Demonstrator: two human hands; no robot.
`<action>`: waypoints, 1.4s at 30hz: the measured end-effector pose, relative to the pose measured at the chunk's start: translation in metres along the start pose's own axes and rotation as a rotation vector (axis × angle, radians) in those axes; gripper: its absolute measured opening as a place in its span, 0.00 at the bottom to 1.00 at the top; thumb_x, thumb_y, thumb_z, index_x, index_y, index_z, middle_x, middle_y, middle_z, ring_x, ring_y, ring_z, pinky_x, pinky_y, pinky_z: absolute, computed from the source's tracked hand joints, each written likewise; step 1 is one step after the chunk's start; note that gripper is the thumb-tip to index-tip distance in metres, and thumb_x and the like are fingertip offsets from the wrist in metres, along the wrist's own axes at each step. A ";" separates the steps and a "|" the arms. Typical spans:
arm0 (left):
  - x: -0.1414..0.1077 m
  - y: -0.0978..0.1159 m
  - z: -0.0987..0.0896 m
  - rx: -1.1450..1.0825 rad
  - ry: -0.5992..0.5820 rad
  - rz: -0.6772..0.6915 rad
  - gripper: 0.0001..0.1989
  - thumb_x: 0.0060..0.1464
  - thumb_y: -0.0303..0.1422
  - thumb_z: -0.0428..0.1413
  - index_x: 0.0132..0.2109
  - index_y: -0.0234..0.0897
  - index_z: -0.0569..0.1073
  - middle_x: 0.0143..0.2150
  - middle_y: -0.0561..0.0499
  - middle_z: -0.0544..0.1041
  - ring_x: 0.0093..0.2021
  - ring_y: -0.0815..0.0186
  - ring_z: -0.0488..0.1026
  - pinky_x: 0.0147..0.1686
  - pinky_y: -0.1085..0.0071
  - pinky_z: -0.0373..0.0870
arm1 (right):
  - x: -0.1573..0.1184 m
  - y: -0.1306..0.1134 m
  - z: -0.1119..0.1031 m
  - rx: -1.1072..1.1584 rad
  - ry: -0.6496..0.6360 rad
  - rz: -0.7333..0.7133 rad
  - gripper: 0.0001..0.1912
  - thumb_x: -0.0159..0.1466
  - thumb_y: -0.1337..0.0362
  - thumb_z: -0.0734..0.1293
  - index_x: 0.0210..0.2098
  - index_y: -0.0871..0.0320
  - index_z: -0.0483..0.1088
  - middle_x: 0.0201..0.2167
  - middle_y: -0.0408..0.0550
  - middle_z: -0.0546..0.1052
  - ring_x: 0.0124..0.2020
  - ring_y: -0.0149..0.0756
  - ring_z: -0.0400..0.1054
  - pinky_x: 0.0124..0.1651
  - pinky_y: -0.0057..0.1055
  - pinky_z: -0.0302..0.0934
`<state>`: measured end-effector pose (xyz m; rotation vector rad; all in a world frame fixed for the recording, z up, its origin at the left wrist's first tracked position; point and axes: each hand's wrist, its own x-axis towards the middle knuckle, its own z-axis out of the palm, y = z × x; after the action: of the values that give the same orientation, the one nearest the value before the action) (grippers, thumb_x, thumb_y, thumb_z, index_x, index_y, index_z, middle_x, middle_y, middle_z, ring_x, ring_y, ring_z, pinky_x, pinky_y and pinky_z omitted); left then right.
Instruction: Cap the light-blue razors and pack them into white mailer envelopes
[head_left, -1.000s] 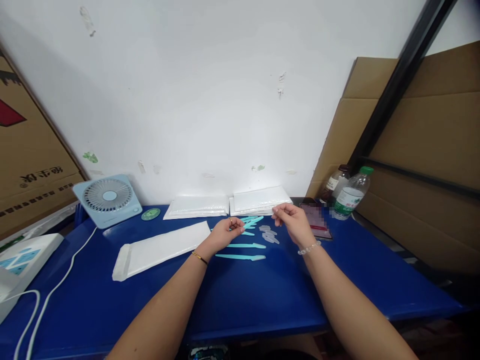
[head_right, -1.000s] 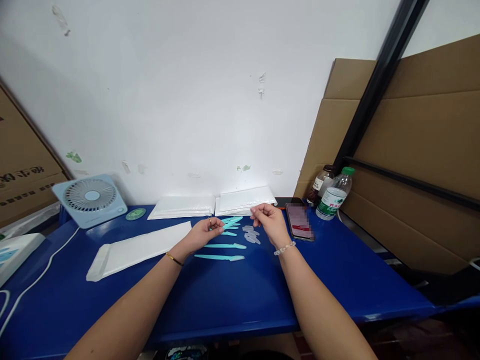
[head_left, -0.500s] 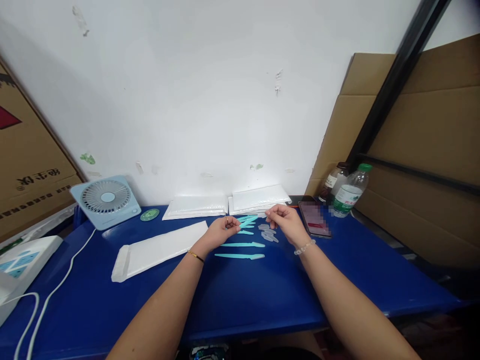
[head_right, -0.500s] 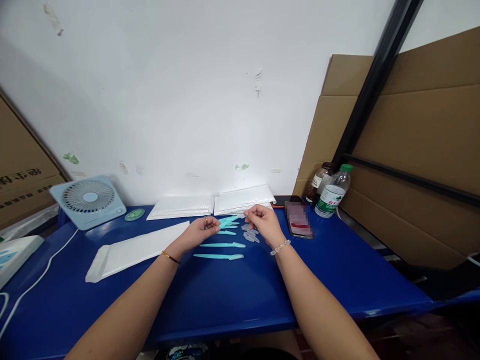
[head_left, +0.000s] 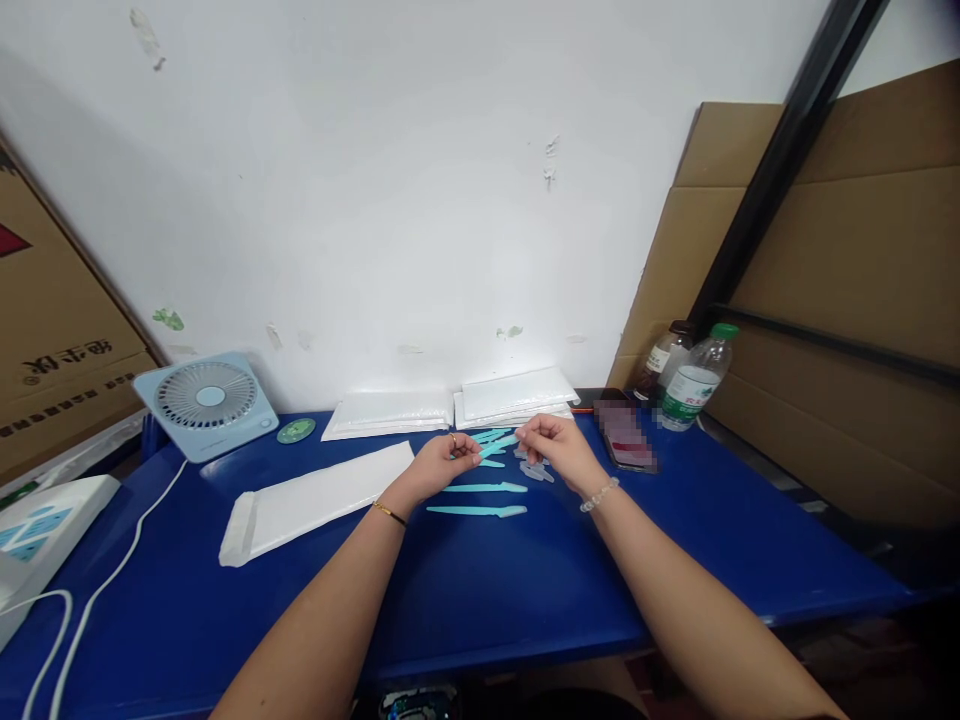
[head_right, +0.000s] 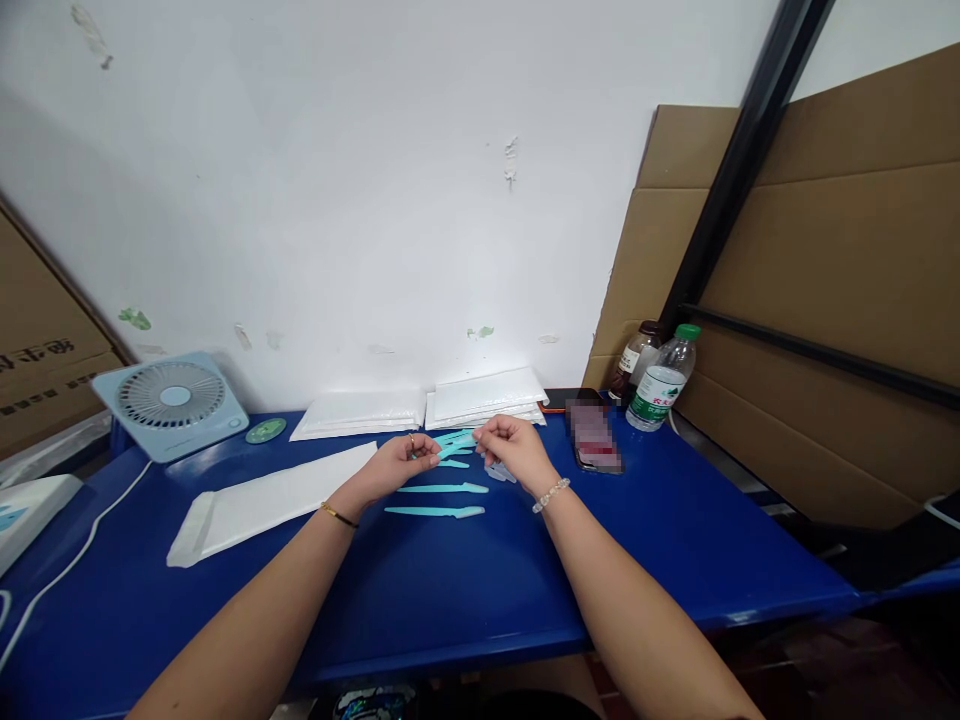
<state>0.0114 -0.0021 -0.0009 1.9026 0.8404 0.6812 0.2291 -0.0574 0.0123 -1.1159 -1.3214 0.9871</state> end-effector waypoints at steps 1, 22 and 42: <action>0.000 0.001 0.000 0.012 -0.020 -0.002 0.15 0.48 0.42 0.57 0.37 0.33 0.73 0.28 0.53 0.70 0.28 0.70 0.64 0.29 0.74 0.61 | 0.000 -0.001 0.000 -0.020 -0.053 0.015 0.17 0.53 0.50 0.70 0.25 0.58 0.68 0.21 0.44 0.74 0.17 0.27 0.64 0.21 0.25 0.55; 0.003 -0.012 0.004 0.827 0.093 0.020 0.05 0.54 0.31 0.54 0.35 0.38 0.75 0.38 0.47 0.73 0.42 0.60 0.69 0.40 0.68 0.64 | 0.001 0.022 -0.018 -1.007 -0.340 -0.079 0.01 0.50 0.67 0.68 0.24 0.58 0.70 0.31 0.46 0.74 0.29 0.32 0.67 0.29 0.25 0.55; 0.000 -0.013 -0.003 0.248 0.036 -0.065 0.10 0.53 0.40 0.51 0.35 0.38 0.68 0.30 0.52 0.75 0.28 0.68 0.69 0.27 0.74 0.64 | 0.004 0.020 -0.021 -0.883 -0.147 -0.270 0.05 0.51 0.67 0.68 0.29 0.57 0.70 0.29 0.43 0.72 0.28 0.30 0.64 0.29 0.25 0.56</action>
<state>0.0058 0.0032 -0.0111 2.0776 1.0457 0.5953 0.2511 -0.0507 -0.0052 -1.4584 -2.0535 0.2576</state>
